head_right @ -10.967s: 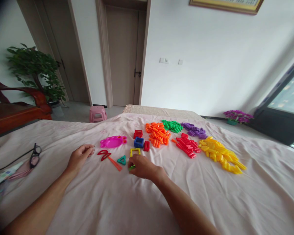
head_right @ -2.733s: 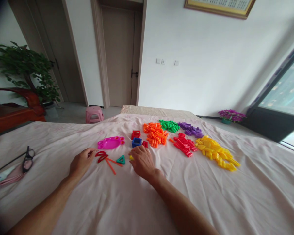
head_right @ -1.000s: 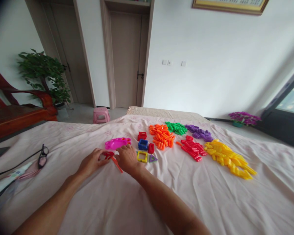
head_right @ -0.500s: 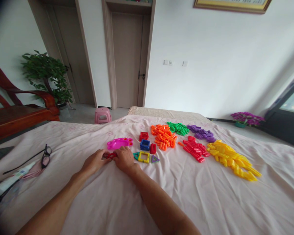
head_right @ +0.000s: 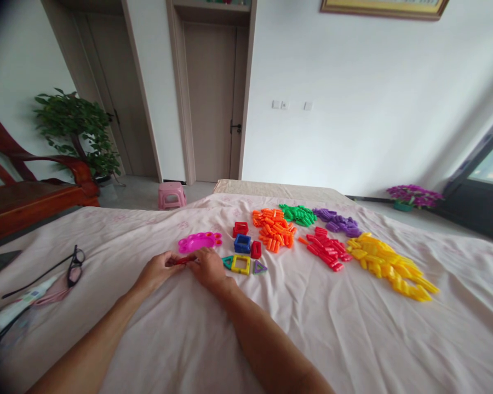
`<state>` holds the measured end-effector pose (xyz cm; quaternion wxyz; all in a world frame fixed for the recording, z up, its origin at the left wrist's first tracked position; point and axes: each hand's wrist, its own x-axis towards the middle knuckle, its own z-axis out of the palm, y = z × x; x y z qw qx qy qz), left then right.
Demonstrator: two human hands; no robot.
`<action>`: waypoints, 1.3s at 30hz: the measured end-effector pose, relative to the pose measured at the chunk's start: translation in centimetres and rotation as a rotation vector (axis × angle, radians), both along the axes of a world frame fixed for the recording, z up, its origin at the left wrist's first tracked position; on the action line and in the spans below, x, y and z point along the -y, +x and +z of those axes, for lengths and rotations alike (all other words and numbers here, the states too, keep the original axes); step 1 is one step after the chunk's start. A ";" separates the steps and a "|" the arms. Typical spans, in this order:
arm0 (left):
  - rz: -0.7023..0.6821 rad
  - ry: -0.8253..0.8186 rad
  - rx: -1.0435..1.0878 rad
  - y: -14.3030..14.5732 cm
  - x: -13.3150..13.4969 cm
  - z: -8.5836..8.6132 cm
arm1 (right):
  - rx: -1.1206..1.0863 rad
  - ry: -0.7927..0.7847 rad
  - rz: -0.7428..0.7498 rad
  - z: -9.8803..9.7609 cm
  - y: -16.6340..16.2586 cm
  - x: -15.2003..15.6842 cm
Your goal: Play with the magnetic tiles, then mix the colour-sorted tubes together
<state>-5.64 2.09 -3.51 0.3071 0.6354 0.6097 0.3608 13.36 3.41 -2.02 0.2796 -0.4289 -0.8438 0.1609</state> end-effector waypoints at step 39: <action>0.236 0.093 -0.033 -0.8 -1.1 -1.0 | 0.483 -0.180 -0.090 5.8 2.8 -12.2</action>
